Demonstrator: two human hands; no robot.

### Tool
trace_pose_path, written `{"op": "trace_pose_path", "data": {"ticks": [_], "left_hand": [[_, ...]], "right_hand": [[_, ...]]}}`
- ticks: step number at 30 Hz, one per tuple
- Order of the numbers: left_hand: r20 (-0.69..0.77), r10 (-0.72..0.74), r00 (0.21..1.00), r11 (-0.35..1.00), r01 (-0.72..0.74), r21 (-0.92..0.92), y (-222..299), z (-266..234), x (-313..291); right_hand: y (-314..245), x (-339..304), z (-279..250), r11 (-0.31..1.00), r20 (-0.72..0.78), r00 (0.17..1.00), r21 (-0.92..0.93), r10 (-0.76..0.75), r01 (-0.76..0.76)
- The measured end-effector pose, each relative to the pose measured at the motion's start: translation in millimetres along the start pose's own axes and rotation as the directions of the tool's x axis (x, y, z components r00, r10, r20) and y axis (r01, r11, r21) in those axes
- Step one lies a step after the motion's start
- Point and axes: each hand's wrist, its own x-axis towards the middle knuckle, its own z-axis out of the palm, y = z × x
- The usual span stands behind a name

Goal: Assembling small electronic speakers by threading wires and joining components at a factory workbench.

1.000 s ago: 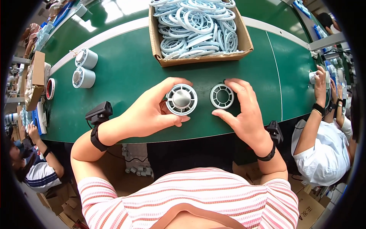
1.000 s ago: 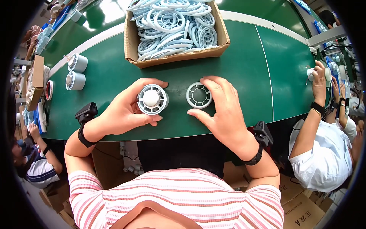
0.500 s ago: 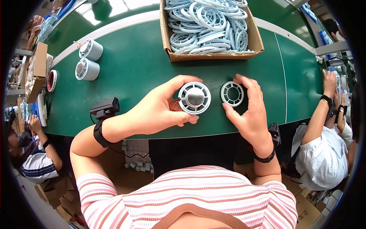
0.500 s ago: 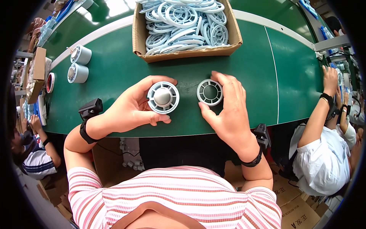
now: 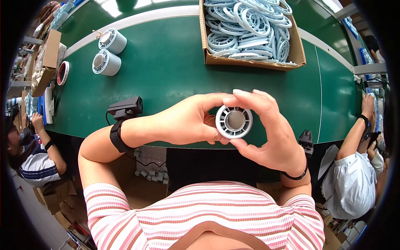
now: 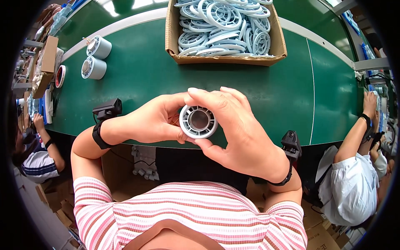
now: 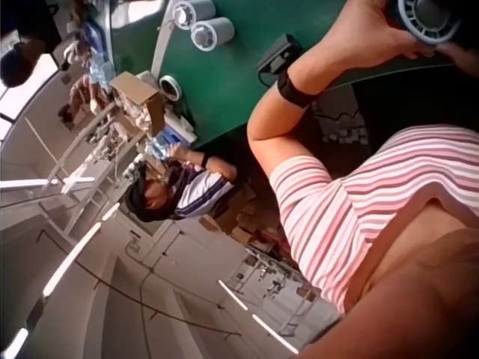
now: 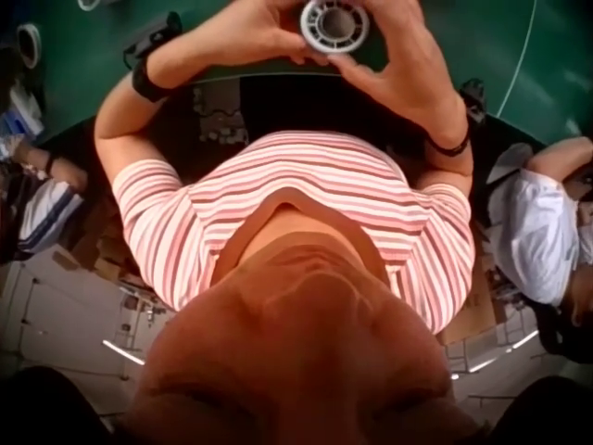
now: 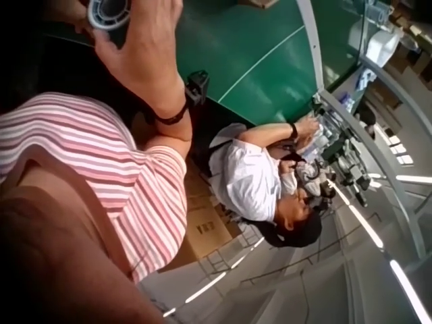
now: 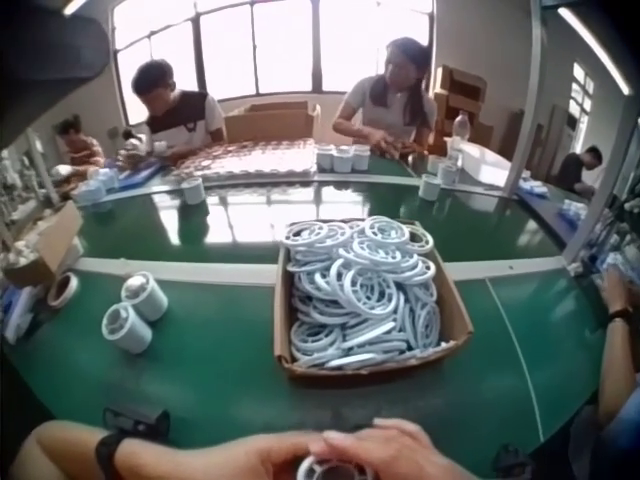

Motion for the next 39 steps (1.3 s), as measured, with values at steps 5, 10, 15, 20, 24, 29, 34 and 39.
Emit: {"op": "trace_pose_path", "data": {"ticks": [5,10,15,20,24,29,34,39], "left_hand": [[0.067,-0.031,0.997,0.999,0.030,0.018,6.2,-3.6,0.6],[0.115,-0.006,0.993,1.000,0.002,0.028,2.8,-7.4,2.2],[0.133,-0.070,0.989,0.997,0.065,0.041,8.8,-9.7,3.0],[0.154,-0.017,0.988,0.997,0.005,0.075,7.0,-10.8,5.3],[0.171,-0.035,0.985,0.995,0.019,0.098,6.6,-12.7,6.9],[0.160,-0.037,0.986,0.994,0.020,0.109,4.2,-13.8,7.1],[0.174,-0.018,0.985,0.991,-0.006,0.134,2.3,-13.3,7.1],[0.188,-0.036,0.981,0.997,0.023,0.074,2.9,-14.5,8.9]], "right_hand": [[1.9,0.4,-6.6,0.994,0.073,0.997,0.104,0.027,-0.034],[8.9,3.4,-11.0,0.985,0.162,0.987,0.170,0.003,-0.031],[16.1,5.5,-14.3,0.972,0.184,0.983,0.232,0.001,-0.045],[18.6,6.1,-15.5,0.962,0.205,0.978,0.271,-0.027,-0.030],[23.5,6.8,-15.5,0.954,0.225,0.973,0.298,-0.057,-0.013],[20.2,5.4,-13.8,0.967,0.197,0.979,0.253,-0.051,0.000],[15.4,1.4,-9.2,0.969,0.165,0.986,0.246,-0.022,-0.019],[13.8,3.5,-12.2,0.984,0.172,0.985,0.178,-0.016,-0.015]]}}
